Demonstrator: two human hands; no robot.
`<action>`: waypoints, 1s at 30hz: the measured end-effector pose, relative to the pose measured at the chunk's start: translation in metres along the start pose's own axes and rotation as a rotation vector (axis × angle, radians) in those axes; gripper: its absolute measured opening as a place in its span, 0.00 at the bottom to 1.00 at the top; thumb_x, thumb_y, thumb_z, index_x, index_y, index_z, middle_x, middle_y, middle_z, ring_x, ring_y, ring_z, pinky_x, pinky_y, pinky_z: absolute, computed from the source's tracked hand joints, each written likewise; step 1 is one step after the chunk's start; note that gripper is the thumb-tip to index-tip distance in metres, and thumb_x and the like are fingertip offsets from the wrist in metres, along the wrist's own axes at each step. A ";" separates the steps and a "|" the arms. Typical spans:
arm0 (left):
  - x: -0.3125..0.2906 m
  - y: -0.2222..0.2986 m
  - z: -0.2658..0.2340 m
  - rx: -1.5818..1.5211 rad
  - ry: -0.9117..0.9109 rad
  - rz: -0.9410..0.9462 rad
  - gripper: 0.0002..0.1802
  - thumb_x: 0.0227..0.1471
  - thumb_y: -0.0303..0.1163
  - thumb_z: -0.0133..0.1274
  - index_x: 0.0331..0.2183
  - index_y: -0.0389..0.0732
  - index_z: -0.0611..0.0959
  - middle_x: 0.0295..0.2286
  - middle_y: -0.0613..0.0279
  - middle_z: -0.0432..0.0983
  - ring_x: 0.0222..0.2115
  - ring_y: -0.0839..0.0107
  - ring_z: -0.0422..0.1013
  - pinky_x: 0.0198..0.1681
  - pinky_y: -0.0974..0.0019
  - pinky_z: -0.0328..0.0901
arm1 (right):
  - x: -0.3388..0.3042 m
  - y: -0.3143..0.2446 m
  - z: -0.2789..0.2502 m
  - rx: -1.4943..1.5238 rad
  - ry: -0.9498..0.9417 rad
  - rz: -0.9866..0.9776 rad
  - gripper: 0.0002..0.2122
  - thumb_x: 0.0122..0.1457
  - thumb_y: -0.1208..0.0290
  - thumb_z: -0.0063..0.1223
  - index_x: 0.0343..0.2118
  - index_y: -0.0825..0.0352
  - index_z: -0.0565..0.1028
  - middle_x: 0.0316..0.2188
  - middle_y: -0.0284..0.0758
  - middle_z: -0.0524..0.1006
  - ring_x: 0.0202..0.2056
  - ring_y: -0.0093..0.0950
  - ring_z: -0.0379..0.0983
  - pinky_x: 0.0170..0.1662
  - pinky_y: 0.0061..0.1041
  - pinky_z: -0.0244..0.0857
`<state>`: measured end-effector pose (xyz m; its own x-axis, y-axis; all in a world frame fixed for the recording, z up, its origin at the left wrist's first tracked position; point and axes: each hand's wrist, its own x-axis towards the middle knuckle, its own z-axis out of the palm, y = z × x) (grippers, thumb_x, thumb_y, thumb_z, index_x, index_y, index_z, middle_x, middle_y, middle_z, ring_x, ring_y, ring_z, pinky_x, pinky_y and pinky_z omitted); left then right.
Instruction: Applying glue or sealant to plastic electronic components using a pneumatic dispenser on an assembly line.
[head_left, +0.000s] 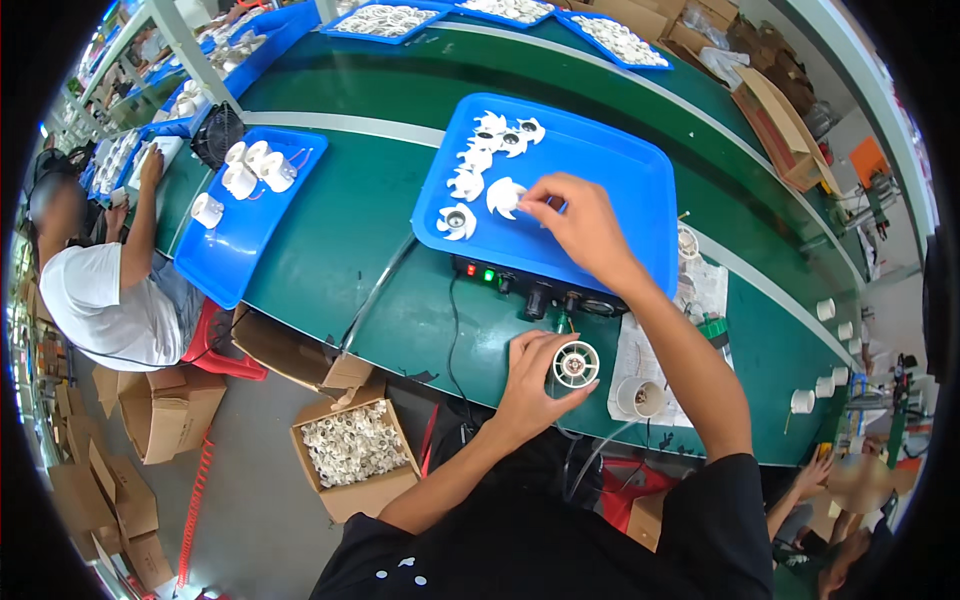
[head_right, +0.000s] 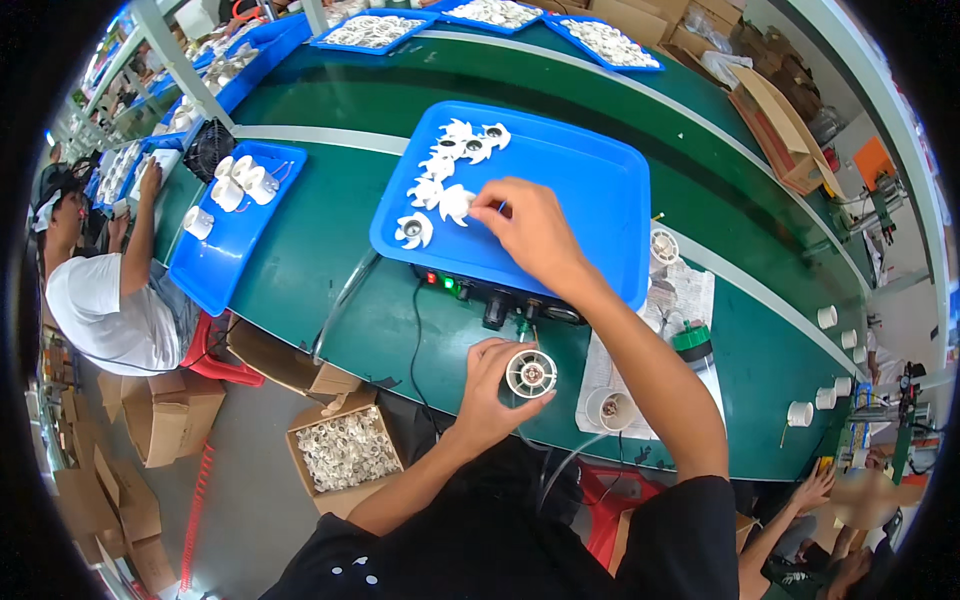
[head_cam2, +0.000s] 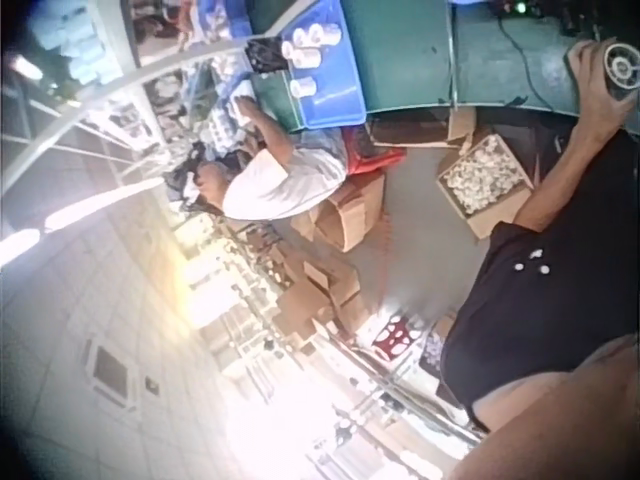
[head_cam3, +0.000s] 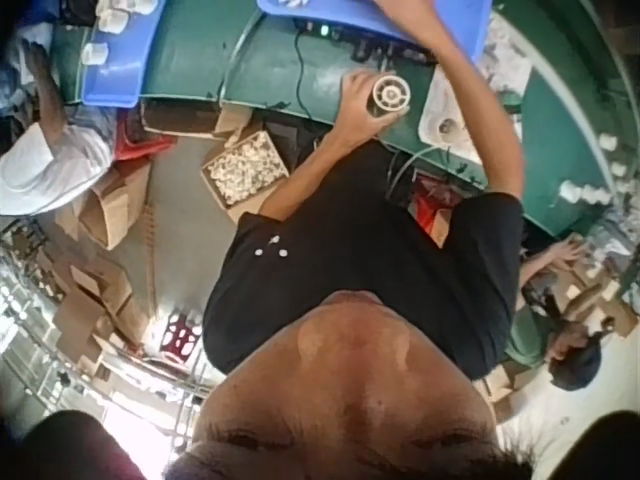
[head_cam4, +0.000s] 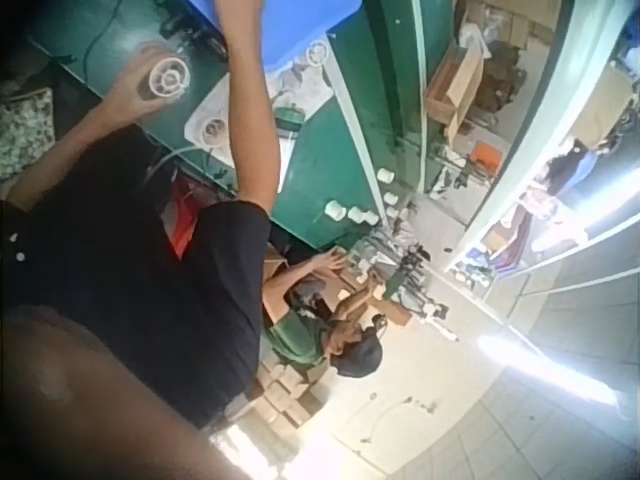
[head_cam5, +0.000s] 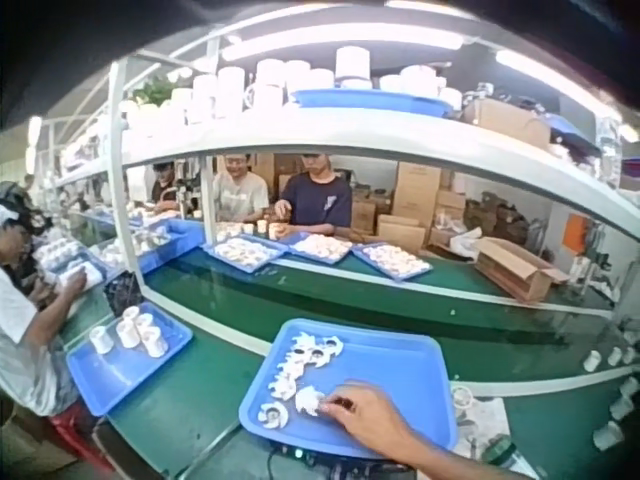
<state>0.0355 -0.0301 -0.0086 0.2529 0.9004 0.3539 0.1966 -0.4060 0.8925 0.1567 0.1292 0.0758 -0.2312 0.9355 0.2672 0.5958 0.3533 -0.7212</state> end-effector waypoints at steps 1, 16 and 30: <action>0.001 0.001 -0.001 -0.001 0.006 0.011 0.33 0.35 0.33 0.68 0.47 0.39 0.76 0.43 0.57 0.72 0.47 0.55 0.61 0.52 0.57 0.58 | -0.013 -0.007 -0.011 -0.200 0.088 -0.380 0.05 0.50 0.77 0.59 0.31 0.68 0.79 0.27 0.37 0.76 0.24 0.28 0.73 0.23 0.24 0.64; 0.007 -0.004 0.004 0.030 -0.076 0.041 0.36 0.28 0.31 0.70 0.46 0.41 0.78 0.44 0.61 0.71 0.48 0.57 0.59 0.53 0.57 0.55 | -0.175 -0.012 -0.075 -0.485 -0.096 -0.588 0.06 0.46 0.75 0.56 0.29 0.70 0.76 0.29 0.36 0.76 0.28 0.28 0.74 0.28 0.21 0.65; 0.005 -0.004 0.007 0.101 -0.111 0.035 0.36 0.28 0.30 0.69 0.46 0.42 0.78 0.44 0.62 0.70 0.49 0.57 0.58 0.53 0.56 0.55 | -0.182 -0.029 -0.031 0.367 -0.030 0.710 0.05 0.58 0.75 0.55 0.33 0.71 0.73 0.20 0.28 0.72 0.20 0.14 0.63 0.23 0.17 0.56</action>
<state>0.0426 -0.0254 -0.0127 0.3635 0.8649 0.3462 0.2789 -0.4557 0.8453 0.2052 -0.0513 0.0674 0.0847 0.9336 -0.3482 0.3189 -0.3565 -0.8782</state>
